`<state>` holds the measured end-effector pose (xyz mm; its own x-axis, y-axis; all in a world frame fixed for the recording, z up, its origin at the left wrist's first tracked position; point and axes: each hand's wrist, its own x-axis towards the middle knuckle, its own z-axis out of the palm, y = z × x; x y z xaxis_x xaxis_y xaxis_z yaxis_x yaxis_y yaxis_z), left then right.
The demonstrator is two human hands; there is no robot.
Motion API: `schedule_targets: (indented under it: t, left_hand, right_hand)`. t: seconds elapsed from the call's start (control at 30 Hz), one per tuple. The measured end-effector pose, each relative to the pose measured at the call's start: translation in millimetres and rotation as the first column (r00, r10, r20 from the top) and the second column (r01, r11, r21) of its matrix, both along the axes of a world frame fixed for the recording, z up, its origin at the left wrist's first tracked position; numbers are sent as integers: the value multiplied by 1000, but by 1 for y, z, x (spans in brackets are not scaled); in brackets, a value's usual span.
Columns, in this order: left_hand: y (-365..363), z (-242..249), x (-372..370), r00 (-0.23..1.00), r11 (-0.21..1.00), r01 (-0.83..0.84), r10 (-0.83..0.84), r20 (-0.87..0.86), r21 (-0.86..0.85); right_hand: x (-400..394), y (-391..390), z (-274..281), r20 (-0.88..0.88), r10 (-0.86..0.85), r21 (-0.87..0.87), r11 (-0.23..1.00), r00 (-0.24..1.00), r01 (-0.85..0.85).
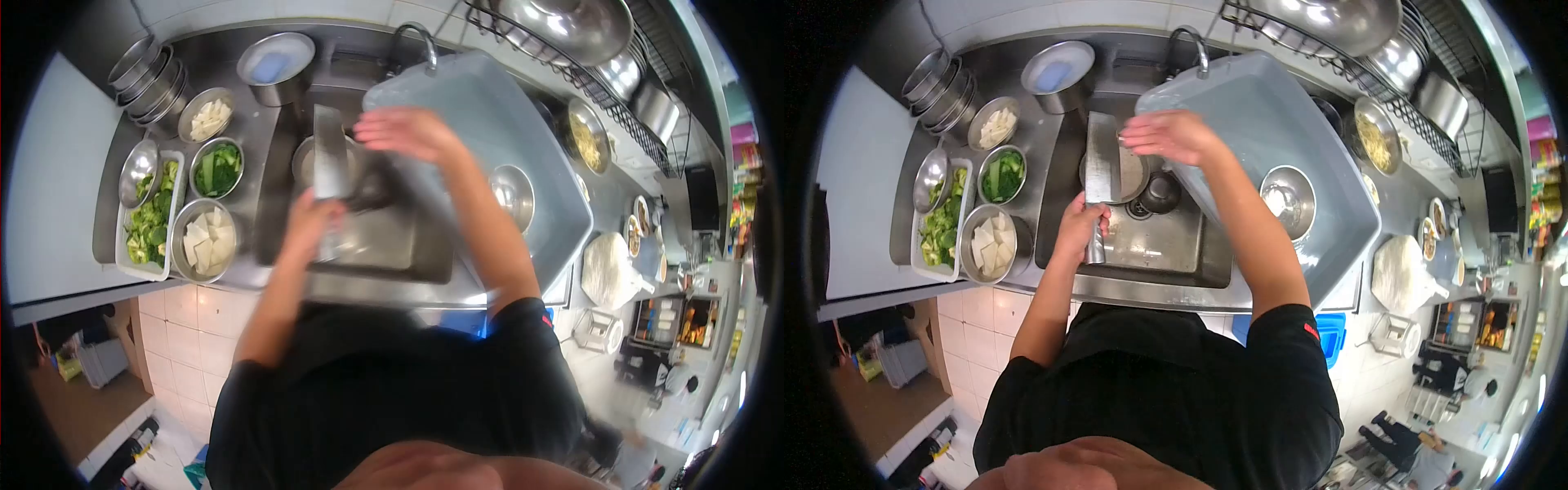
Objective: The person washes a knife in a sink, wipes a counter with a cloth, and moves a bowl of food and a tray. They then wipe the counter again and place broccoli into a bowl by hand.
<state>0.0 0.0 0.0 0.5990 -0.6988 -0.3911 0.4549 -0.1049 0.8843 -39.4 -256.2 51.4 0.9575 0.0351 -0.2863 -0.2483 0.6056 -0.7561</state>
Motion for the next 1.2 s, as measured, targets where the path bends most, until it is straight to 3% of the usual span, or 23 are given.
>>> schedule_targets:
  t: [0.07,0.13,0.17,0.2,0.27,0.33,0.4,0.43,0.47,0.5,0.53,0.6,0.63,0.77,0.8,0.83,0.93,0.97,1.0,1.03,1.07,1.17,1.2]
  left_hand:
    - [18,15,5,999,999,18,-16,-42,49]
    - [-22,7,-5,1000,1000,11,-11,-12,-16]
    - [-14,7,-7,1000,1000,-6,6,-14,4]
    - [-5,9,-8,1000,1000,16,-15,-9,19]
    - [3,-11,-3,1000,998,0,0,-13,58]
    - [3,-24,2,1000,996,-15,16,-9,87]
    - [-1,-28,8,985,998,7,3,-171,61]
    - [-8,-24,6,985,998,3,7,-171,60]
    - [-19,-21,1,942,995,-98,97,-322,13]
    - [-28,-19,2,866,978,-209,176,-468,-19]
    - [-36,-31,7,796,976,-217,159,-584,-29]
    - [-59,-72,17,741,956,-283,166,-651,-79]
    - [-69,-82,21,689,936,-330,148,-710,-126]
    - [-102,-81,32,580,881,-467,239,-778,-77]
    - [-103,-101,37,774,931,-310,129,-619,-194]
    - [-100,-123,42,908,957,-132,12,-419,-257]
    - [-100,-185,57,938,979,-59,-11,-347,-193]
    - [-95,-152,50,707,936,-332,164,-688,-119]
    - [-87,-115,38,335,831,-555,264,-905,37]
    - [-80,-121,33,388,820,-572,240,-890,-28]
    - [-74,-149,33,547,903,-415,148,-824,-114]
    - [-65,-113,21,555,899,-435,316,-769,55]
    - [-65,-115,23,653,931,-366,259,-712,3]
  right_hand:
    - [16,40,10,-140,-141,-357,930,980,83]
    - [6,-2,12,24,-245,-549,807,969,218]
    - [5,2,4,154,-306,-641,692,939,331]
    - [-4,-1,-4,225,-365,-838,400,904,370]
    - [-26,-31,-34,197,-496,-896,260,846,361]
    - [-56,-67,-71,99,-543,-995,-71,834,72]
    - [-84,-95,-120,51,-489,-899,-401,871,-173]
    - [-88,-92,-109,51,-485,-899,-403,873,-171]
    - [-94,-88,-98,-140,-632,-943,319,762,91]
    - [-94,-80,-80,-399,-583,-437,800,708,412]
    - [-88,-72,-64,-398,-573,-437,805,716,401]
    - [-75,-51,-30,-275,-363,-116,932,890,344]
    - [-67,-33,-4,-238,-229,-99,972,944,211]
    - [-27,31,7,-162,9,-192,980,987,-40]
    - [-22,39,2,-153,41,-189,979,987,-70]
    - [-18,49,-8,-135,-53,-373,928,989,-1]
    - [-25,53,-18,89,-233,-847,494,968,197]
    - [-35,36,-21,228,-244,-906,303,943,297]
    - [-50,24,-11,230,-349,-946,139,909,292]
    - [-67,-7,-26,317,-357,-943,-22,879,331]
    - [-83,-29,-33,224,-461,-971,-27,859,239]
    - [-134,-115,-125,1,-510,-920,-338,860,-200]
    - [-137,-111,-119,-178,-622,-962,273,763,-1]
